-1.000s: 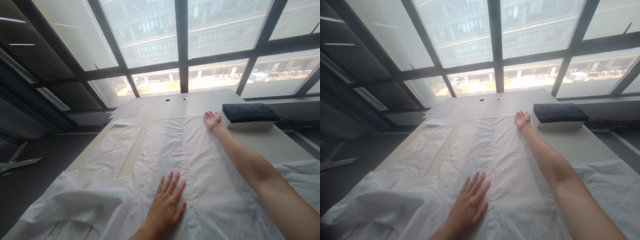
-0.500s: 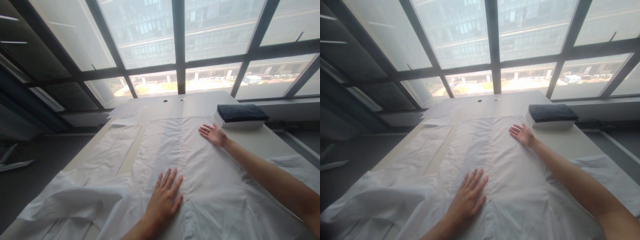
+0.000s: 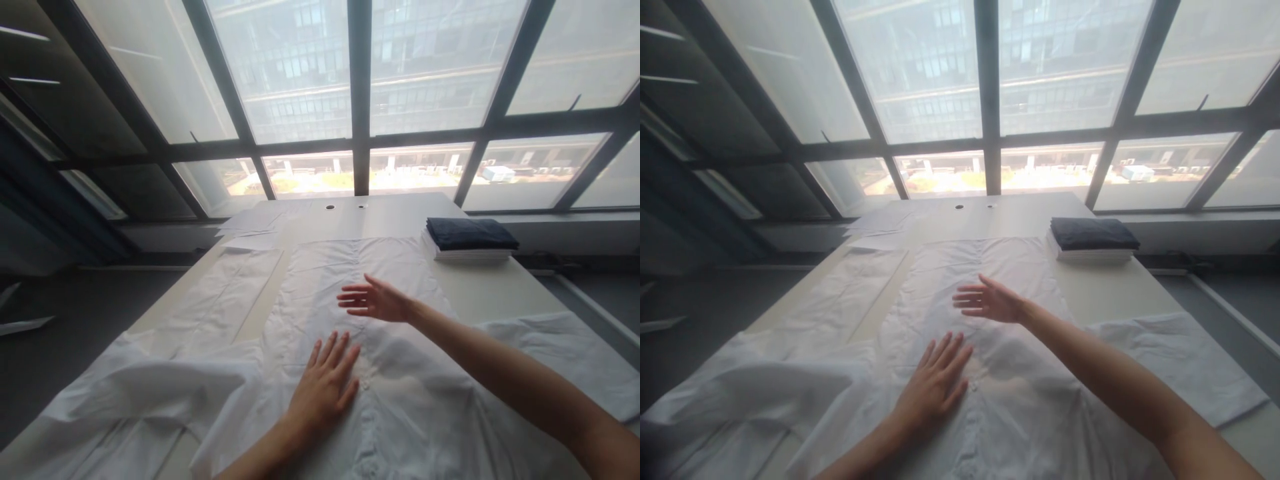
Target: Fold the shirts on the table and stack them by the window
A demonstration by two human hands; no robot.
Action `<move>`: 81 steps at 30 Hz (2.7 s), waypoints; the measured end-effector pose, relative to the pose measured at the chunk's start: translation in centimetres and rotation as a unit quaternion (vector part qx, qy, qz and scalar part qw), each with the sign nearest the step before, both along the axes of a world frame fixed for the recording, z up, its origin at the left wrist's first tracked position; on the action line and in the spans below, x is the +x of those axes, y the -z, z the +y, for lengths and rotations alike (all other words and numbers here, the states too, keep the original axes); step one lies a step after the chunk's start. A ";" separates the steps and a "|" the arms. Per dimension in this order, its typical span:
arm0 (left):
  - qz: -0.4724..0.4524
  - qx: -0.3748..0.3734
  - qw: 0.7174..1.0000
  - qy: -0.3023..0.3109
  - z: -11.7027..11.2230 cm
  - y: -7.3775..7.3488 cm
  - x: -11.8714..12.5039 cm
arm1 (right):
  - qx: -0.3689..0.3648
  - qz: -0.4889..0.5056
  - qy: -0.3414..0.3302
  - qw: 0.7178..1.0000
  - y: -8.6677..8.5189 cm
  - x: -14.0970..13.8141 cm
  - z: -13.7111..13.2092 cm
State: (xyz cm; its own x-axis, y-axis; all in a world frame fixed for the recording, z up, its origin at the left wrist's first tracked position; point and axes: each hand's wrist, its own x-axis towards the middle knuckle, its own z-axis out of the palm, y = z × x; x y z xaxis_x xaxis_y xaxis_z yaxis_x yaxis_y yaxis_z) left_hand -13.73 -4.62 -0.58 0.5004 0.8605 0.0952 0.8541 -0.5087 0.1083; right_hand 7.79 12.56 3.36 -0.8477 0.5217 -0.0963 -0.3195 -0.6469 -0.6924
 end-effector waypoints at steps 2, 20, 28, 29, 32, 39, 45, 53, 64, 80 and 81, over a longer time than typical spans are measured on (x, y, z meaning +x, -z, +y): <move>-0.007 -0.007 1.000 -0.003 0.0 -0.1 0.1 | 0.023 -0.002 -0.125 0.992 0.4 -2.1 -0.8; -0.066 -0.072 0.995 -0.015 -0.7 -1.5 0.3 | -0.011 -0.126 0.393 0.911 0.0 -7.8 18.7; -0.046 -0.066 0.997 -0.014 -0.4 -1.1 0.4 | 0.038 -0.084 0.270 0.959 0.1 -6.7 8.8; -0.043 -0.063 0.997 -0.013 -0.4 -1.1 0.4 | 0.047 -0.086 0.232 0.968 0.2 -6.1 6.8; -0.039 -0.053 0.998 -0.010 -0.2 -0.9 0.4 | 0.048 -0.099 0.197 0.974 0.1 -3.9 1.7; -0.032 -0.023 0.999 -0.007 0.0 -0.3 0.3 | -0.019 -0.090 0.239 0.967 0.0 2.1 -7.7; -0.019 -0.008 1.000 -0.012 0.1 -0.3 0.4 | -0.105 -0.049 0.256 0.960 2.7 4.1 -15.1; -0.008 -0.007 1.000 -0.015 0.3 -0.2 0.5 | -0.108 -0.054 0.490 0.864 2.8 10.2 -14.6; -0.016 0.010 1.000 -0.007 0.4 -0.2 0.4 | -0.056 -0.040 0.316 0.946 3.0 9.2 -20.6; -0.016 0.010 1.000 -0.007 0.5 0.0 0.3 | -0.061 -0.018 0.413 0.908 3.7 11.8 -18.4; -0.016 0.011 1.000 -0.007 0.5 0.0 0.3 | -0.060 -0.020 0.411 0.909 3.7 11.8 -18.4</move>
